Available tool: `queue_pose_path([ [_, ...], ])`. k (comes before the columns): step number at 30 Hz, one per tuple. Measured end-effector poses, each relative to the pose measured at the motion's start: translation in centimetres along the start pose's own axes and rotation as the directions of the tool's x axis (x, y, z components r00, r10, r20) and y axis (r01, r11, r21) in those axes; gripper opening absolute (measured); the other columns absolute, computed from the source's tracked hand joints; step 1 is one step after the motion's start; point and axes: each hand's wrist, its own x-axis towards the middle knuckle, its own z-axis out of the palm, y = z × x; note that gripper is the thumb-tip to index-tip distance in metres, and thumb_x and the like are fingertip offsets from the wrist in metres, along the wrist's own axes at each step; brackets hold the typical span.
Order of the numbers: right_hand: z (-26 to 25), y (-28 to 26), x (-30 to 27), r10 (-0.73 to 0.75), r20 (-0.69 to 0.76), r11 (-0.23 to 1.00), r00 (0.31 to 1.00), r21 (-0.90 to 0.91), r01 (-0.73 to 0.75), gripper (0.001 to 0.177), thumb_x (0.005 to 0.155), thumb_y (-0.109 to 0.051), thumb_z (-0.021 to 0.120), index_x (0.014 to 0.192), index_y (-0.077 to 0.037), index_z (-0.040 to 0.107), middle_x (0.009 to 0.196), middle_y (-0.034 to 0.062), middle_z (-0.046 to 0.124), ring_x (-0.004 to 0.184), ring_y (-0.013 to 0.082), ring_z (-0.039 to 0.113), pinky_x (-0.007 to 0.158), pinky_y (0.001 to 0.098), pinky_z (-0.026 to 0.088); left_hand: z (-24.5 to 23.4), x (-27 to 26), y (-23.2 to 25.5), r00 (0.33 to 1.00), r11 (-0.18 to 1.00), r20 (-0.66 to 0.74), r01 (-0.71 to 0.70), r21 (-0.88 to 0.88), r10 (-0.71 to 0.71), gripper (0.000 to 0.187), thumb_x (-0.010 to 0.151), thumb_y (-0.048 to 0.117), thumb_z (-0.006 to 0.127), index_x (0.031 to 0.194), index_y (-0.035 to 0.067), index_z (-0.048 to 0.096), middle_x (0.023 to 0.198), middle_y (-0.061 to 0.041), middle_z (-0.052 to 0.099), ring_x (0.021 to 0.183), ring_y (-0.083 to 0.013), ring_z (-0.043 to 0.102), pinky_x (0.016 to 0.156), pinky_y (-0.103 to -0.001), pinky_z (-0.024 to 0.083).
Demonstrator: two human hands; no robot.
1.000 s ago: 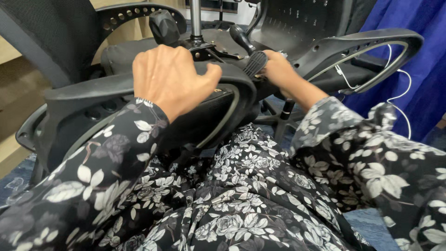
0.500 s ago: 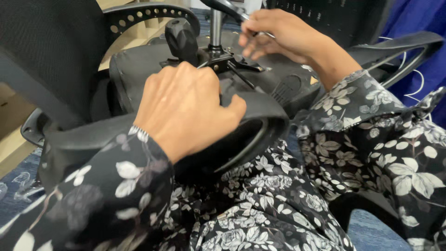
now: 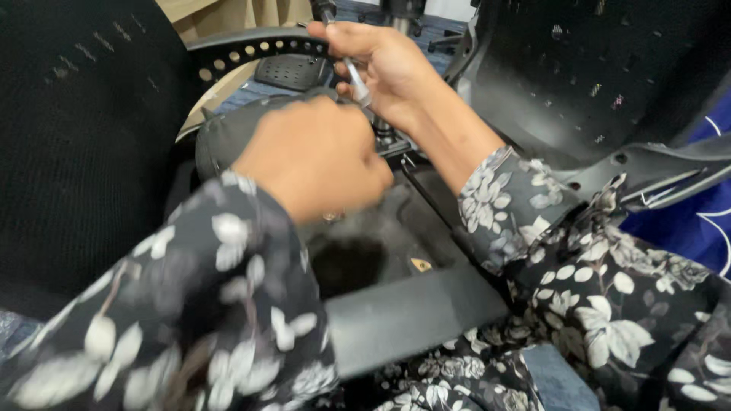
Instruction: The person uses a screwdriver to tighten screws on the underside of an office chair seat, securing the metal mounting plate to the seat frame. The person works on multiple screw locations around the central gas lift post.
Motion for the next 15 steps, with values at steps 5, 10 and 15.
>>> queue_pose_path([
  [5,0.8,0.7,3.4,-0.219,-0.087,0.972,0.972,-0.108,0.210,0.026,0.098,-0.014,0.070,0.120,0.000,0.074,0.083,-0.0010,0.064,0.077,0.0101,0.061,0.070,0.0260,0.052,2.4,7.5,-7.9,0.887,0.952,-0.365,0.212,-0.219,-0.282,0.031,0.083,0.022,0.062,0.100,0.001,0.076,0.098,-0.028,0.072,0.092,-0.0426,0.069,0.083,-0.048,0.053],
  [10,2.1,0.8,4.2,-0.393,-0.191,0.913,0.899,-0.198,0.357,0.025,0.092,-0.004,0.073,0.117,-0.001,0.073,0.084,0.0030,0.072,0.077,0.0118,0.069,0.069,0.0269,0.057,8.7,10.5,-9.8,0.788,0.471,-0.202,0.124,-0.873,-0.582,0.028,0.080,0.016,0.060,0.101,0.005,0.076,0.101,-0.012,0.076,0.097,-0.0249,0.070,0.085,-0.034,0.052],
  [15,2.7,2.7,2.2,-0.580,-0.239,0.799,0.779,-0.353,0.487,0.029,0.089,-0.001,0.077,0.115,0.000,0.065,0.089,0.0100,0.076,0.079,0.0160,0.075,0.070,0.0284,0.060,10.7,7.4,-11.1,0.856,0.023,0.193,0.232,-0.972,-0.479,0.027,0.092,0.020,0.063,0.097,-0.003,0.077,0.093,-0.008,0.072,0.081,-0.0161,0.059,0.074,-0.032,0.046],
])
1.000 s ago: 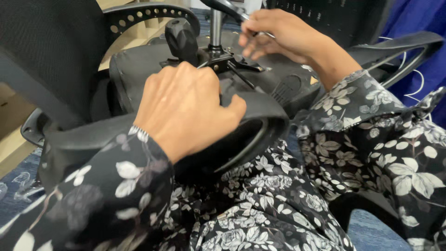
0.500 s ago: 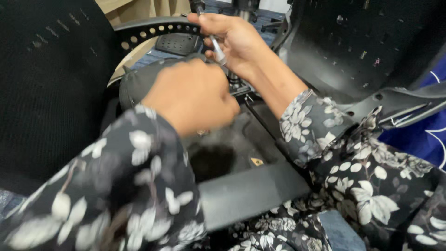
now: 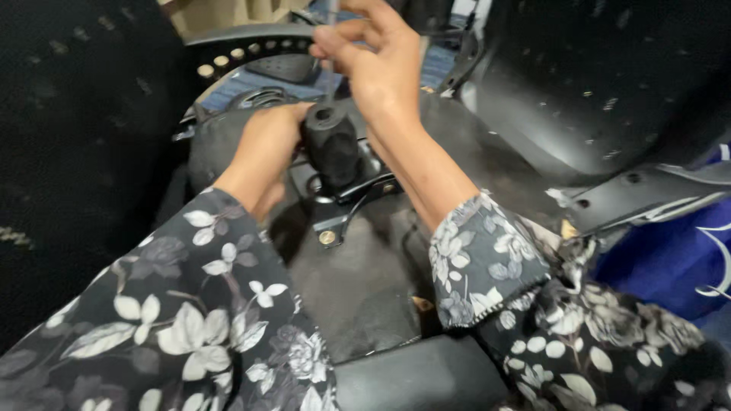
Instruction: The person uses a screwdriver to tighten screws on the underside of an office chair seat, securing the metal mounting plate to the seat frame. The person works on multiple screw locations around the central gas lift post.
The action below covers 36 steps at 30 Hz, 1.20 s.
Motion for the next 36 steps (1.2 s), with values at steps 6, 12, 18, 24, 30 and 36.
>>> queue_pose_path([
  [6,0.4,0.3,-1.1,-0.008,0.078,0.992,0.997,0.125,-0.002,0.017,0.100,-0.001,0.070,0.111,0.008,0.063,0.103,0.0167,0.078,0.093,0.0234,0.079,0.085,0.0346,0.066,0.1,-1.4,1.6,0.995,0.994,0.097,0.011,-0.106,-0.001,0.033,0.087,0.013,0.051,0.099,0.002,0.079,0.088,-0.003,0.076,0.077,-0.0136,0.064,0.071,-0.028,0.049],
  [12,-0.4,0.7,-1.1,0.010,0.171,1.000,0.985,0.017,-0.013,0.030,0.105,0.004,0.059,0.135,0.003,0.058,0.108,0.0181,0.078,0.098,0.0237,0.078,0.087,0.0340,0.068,1.0,-1.7,2.8,0.945,0.945,0.080,-0.321,0.058,0.316,0.025,0.093,0.008,0.057,0.100,-0.006,0.076,0.089,-0.007,0.069,0.081,-0.0126,0.057,0.072,-0.028,0.045],
  [18,-0.4,1.0,-0.5,0.092,0.159,0.992,0.983,0.071,-0.104,0.050,0.106,0.007,0.050,0.152,-0.008,0.033,0.110,0.0193,0.078,0.097,0.0257,0.080,0.086,0.0334,0.069,1.2,-1.8,2.6,0.939,0.918,0.099,-0.344,0.198,0.330,0.021,0.095,0.010,0.059,0.106,0.000,0.073,0.088,-0.004,0.072,0.077,-0.0088,0.061,0.069,-0.024,0.048],
  [24,0.9,-0.3,-1.2,0.105,0.072,0.994,0.992,-0.035,-0.103,0.051,0.094,-0.005,0.071,0.141,-0.006,0.052,0.104,0.0016,0.070,0.088,0.0123,0.072,0.064,0.0276,0.060,1.5,-1.7,2.4,0.904,0.888,0.043,-0.426,0.171,0.425,0.027,0.088,0.007,0.069,0.114,0.000,0.073,0.100,-0.006,0.081,0.092,-0.0069,0.077,0.083,-0.021,0.057],
  [30,2.3,-1.4,-1.2,-0.026,-0.091,0.954,0.996,-0.300,-0.002,0.027,0.094,-0.020,0.079,0.116,-0.005,0.077,0.080,-0.0001,0.066,0.073,0.0083,0.062,0.063,0.0250,0.050,1.5,-2.2,2.5,0.903,0.855,-0.012,-0.403,0.328,0.430,0.031,0.080,0.011,0.078,0.110,0.006,0.077,0.089,-0.007,0.081,0.082,-0.0087,0.075,0.077,-0.024,0.056],
  [36,2.5,-1.6,-1.6,-0.056,-0.149,0.980,0.987,-0.195,0.026,0.047,0.089,-0.016,0.077,0.128,-0.008,0.054,0.086,0.0036,0.068,0.079,0.0118,0.072,0.064,0.0257,0.058,1.3,-2.3,2.3,0.915,0.870,-0.057,-0.359,0.339,0.399,0.033,0.078,0.012,0.080,0.110,0.005,0.077,0.087,-0.007,0.081,0.079,-0.0102,0.076,0.076,-0.026,0.057],
])
